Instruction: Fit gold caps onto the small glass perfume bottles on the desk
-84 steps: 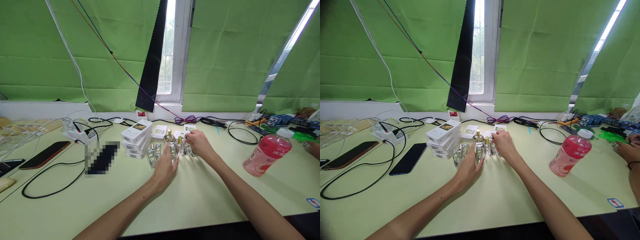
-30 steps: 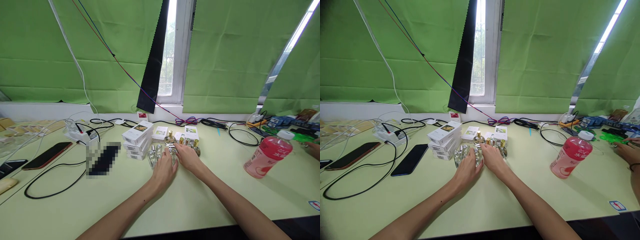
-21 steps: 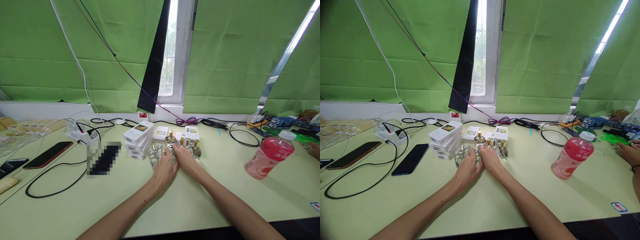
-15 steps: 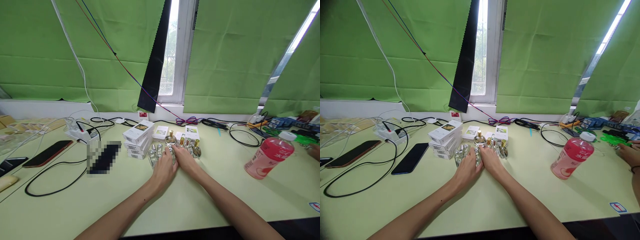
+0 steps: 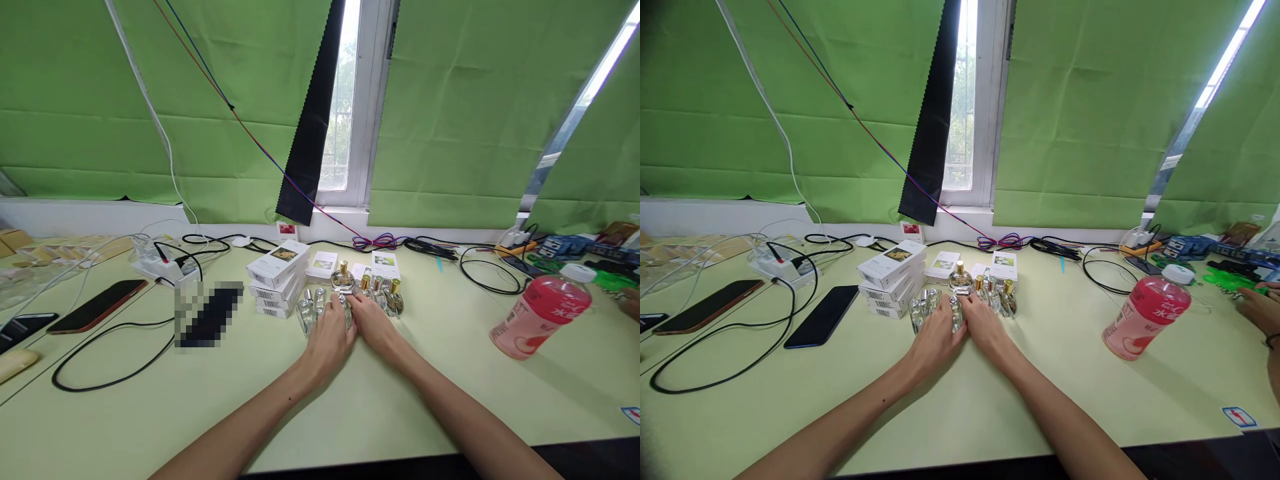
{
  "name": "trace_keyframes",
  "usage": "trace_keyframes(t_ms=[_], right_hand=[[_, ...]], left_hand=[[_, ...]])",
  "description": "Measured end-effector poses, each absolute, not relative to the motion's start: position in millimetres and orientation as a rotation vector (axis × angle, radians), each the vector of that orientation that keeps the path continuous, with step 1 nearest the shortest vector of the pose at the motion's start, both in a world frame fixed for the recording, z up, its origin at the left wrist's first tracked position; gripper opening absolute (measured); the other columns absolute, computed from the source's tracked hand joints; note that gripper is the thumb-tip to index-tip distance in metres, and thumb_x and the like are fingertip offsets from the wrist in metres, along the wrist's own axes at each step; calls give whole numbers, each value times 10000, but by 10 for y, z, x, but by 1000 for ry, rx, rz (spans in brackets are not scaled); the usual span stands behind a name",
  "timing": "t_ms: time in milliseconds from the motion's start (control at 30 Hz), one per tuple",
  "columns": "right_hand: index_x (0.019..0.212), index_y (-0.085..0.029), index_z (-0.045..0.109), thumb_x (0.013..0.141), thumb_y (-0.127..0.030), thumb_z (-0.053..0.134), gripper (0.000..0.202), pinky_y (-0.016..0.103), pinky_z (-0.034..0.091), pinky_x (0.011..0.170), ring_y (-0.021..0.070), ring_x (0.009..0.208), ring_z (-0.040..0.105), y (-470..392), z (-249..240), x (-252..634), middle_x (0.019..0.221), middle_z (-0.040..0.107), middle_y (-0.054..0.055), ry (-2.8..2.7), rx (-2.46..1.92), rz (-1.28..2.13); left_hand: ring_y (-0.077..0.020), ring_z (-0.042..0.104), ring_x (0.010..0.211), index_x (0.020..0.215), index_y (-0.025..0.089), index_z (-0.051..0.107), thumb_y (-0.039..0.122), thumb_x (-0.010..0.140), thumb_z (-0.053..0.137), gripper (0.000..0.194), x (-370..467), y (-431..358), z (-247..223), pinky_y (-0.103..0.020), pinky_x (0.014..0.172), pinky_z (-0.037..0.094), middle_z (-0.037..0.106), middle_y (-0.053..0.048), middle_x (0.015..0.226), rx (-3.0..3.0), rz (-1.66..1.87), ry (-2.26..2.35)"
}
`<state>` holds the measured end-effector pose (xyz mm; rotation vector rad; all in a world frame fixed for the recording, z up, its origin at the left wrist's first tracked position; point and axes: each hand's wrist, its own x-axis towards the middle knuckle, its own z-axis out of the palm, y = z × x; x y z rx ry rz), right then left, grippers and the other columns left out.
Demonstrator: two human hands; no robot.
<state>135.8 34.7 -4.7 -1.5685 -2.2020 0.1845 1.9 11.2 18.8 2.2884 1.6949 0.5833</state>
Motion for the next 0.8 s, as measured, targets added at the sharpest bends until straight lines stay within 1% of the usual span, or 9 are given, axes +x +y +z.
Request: trace_keyframes(t_ms=[133, 233, 367, 433, 567, 733, 800], right_hand=[[1110, -196, 605, 887, -15, 422, 340, 266, 456, 740, 176, 859, 620, 330, -49, 1389, 1101, 570, 94, -2106, -1448, 141], [1095, -208, 628, 933, -55, 404, 316, 279, 483, 769, 170, 857, 624, 325, -26, 1404, 1107, 565, 90, -2003, -1331, 110], [1071, -211, 637, 991, -173, 396, 256, 301, 508, 753, 175, 827, 619, 339, 4, 1435, 1082, 560, 91, -1867, -1222, 104], [1046, -215, 631, 1011, -229, 376, 257, 305, 514, 742, 172, 809, 615, 348, 15, 1454, 1077, 551, 90, -1808, -1213, 124], [973, -211, 616, 1020, -276, 363, 266, 298, 512, 731, 161, 768, 594, 359, 30, 1474, 1038, 545, 84, -1727, -1186, 135], [912, -206, 597, 1013, -312, 379, 262, 279, 515, 645, 129, 634, 545, 348, 62, 1457, 972, 541, 66, -1689, -1192, 254], [878, -205, 591, 1009, -327, 391, 269, 278, 518, 631, 122, 609, 533, 341, 73, 1447, 947, 539, 58, -1672, -1186, 302]], left_hand=[[-309, 679, 891, 1113, 146, 420, 271, 920, 492, 241, 14, 115, 165, -317, 625, 393, 636, -133, 996, 2289, 615, 1685], [-293, 679, 866, 1115, 149, 410, 262, 909, 508, 254, 11, 115, 163, -307, 601, 382, 637, -125, 964, 2258, 599, 1699], [-284, 676, 826, 1095, 155, 412, 266, 914, 495, 228, 14, 109, 168, -311, 598, 390, 636, -124, 934, 2287, 614, 1697], [-285, 675, 818, 1075, 160, 417, 267, 912, 494, 209, 19, 107, 166, -312, 601, 395, 636, -122, 924, 2301, 618, 1704], [-280, 678, 803, 1054, 171, 416, 266, 904, 508, 201, 24, 115, 147, -306, 591, 388, 640, -109, 902, 2301, 641, 1697], [-272, 671, 767, 1045, 181, 401, 271, 901, 509, 201, 12, 131, 106, -304, 558, 355, 640, -93, 871, 2303, 685, 1661], [-272, 667, 771, 1038, 185, 398, 275, 903, 506, 195, 8, 132, 91, -307, 560, 353, 640, -94, 873, 2307, 701, 1632]])
